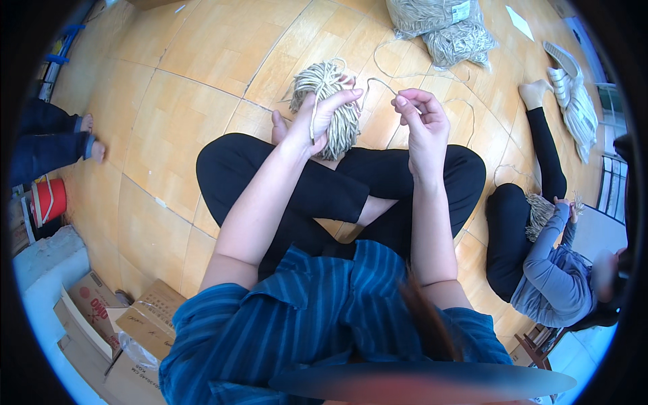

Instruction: The person sits on the floor and ties a bundle of light-colored cords using a thin string. They wrap the string around the bundle and tie a knot to secure it. Another person is visible in the background performing a similar task.

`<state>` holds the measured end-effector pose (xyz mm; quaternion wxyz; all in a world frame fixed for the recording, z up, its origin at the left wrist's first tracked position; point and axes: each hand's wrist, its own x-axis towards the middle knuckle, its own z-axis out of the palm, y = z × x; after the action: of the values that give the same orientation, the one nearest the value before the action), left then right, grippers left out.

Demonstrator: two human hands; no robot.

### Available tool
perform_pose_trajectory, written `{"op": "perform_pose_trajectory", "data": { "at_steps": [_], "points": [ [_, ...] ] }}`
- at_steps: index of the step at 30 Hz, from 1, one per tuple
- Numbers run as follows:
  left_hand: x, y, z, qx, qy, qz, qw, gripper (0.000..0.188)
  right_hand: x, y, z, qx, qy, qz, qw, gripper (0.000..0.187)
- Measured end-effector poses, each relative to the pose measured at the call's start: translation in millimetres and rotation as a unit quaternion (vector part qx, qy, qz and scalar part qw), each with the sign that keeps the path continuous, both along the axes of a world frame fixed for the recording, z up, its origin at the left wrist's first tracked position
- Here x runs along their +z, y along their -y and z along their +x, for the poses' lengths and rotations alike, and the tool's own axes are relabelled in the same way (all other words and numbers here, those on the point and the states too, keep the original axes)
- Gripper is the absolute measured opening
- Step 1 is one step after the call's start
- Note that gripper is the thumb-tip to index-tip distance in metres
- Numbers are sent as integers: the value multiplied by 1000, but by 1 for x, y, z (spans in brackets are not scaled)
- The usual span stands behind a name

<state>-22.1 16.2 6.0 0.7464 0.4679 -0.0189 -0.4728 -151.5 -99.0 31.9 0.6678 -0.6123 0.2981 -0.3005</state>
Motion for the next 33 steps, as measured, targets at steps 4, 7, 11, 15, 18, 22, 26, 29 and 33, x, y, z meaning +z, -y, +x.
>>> {"op": "perform_pose_trajectory", "data": {
  "at_steps": [4, 7, 11, 15, 18, 22, 26, 29, 33],
  "points": [
    [-3, -1, 4, -28, -54, -29, 998, 21, -3, 1, 3, -9, 23, 25, 999, 16],
    [-6, -1, 7, -52, -84, -49, 994, 21, -2, 3, 1, -5, 30, 44, 999, 19],
    [-7, 0, 4, -46, -86, -48, 994, 17, -2, 3, -1, 14, 37, 55, 998, 24],
    [-4, 0, 2, -63, -89, -31, 994, 25, -4, 1, -1, -1, 46, 54, 997, 17],
    [-4, 0, -1, -94, -89, -32, 991, 33, -8, -3, 0, -8, 76, 70, 995, 13],
    [-6, 0, -7, -115, -98, -45, 988, 35, -12, -10, 3, 7, 49, 67, 997, 14],
    [-7, -1, -8, -107, -122, -59, 985, 32, -15, -13, 7, 15, 39, 91, 995, 15],
    [-6, -1, -7, -105, -131, -72, 983, 29, -13, -11, 6, 27, 38, 111, 993, 16],
    [-6, 0, -5, -100, -138, -81, 982, 24, -8, -10, 5, 62, 19, 104, 992, 17]
  ]
}}
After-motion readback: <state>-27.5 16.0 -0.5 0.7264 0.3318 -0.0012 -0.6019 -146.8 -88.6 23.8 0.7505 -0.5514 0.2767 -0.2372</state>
